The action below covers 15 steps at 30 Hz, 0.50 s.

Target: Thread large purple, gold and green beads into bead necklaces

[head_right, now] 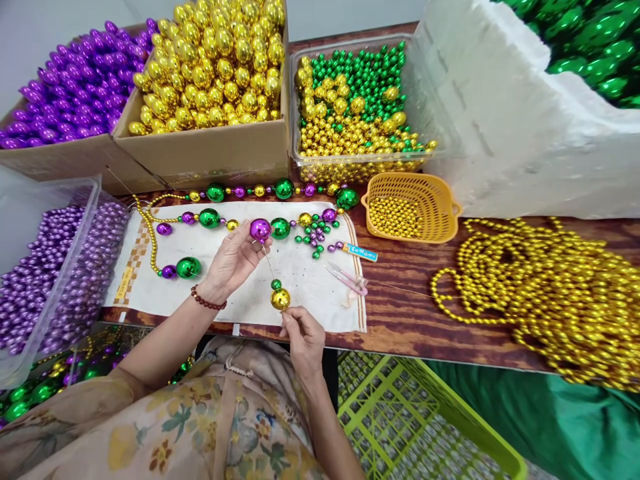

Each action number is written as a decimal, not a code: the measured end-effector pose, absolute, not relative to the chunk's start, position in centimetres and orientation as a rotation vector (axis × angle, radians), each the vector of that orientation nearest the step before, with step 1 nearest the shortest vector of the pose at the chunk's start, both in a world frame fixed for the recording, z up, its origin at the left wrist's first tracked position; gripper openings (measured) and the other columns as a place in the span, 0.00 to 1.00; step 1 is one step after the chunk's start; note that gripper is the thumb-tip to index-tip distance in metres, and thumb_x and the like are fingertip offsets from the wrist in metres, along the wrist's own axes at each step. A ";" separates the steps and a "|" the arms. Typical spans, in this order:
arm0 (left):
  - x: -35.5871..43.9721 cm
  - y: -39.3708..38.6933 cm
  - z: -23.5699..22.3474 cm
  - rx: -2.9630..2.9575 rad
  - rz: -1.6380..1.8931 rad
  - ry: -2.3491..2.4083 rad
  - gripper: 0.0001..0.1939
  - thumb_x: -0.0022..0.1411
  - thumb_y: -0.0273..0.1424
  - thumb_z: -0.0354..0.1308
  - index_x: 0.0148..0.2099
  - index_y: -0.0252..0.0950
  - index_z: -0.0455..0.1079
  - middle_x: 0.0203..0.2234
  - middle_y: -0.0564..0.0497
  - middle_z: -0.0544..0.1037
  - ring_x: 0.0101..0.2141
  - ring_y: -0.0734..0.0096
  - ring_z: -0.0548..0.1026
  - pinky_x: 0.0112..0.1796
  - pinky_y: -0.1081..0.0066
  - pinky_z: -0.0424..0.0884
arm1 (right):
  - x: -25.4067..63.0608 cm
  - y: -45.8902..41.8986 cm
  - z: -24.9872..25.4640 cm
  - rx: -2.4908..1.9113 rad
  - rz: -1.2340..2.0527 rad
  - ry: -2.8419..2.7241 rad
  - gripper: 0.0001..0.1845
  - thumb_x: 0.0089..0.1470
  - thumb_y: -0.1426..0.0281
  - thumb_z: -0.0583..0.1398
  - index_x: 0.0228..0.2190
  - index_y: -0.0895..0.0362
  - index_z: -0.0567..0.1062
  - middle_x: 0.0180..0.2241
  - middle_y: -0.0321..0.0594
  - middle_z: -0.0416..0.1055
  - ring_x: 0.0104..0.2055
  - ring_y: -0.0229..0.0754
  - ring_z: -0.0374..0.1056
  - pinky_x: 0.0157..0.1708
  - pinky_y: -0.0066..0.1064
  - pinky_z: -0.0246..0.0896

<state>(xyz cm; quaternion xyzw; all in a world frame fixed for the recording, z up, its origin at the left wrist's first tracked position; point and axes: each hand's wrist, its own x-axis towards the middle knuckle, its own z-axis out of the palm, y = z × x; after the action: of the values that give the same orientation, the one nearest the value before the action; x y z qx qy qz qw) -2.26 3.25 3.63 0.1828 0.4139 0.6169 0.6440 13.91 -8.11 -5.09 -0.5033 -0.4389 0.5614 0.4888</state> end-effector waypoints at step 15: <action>-0.7 0.6 4.2 0.963 1.528 0.976 0.14 0.55 0.35 0.72 0.44 0.42 0.80 0.39 0.50 0.82 0.38 0.71 0.78 0.39 0.72 0.75 | 12.3 -6.9 -5.3 -1.101 1.436 -0.885 0.12 0.60 0.63 0.61 0.27 0.56 0.72 0.20 0.32 0.68 0.22 0.36 0.64 0.26 0.29 0.61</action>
<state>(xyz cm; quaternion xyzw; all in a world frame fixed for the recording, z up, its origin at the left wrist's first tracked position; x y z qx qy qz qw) -0.68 0.64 4.24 0.4011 0.4067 0.6369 0.5177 12.31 -6.93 -5.29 -0.4620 -0.3712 0.6027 0.5343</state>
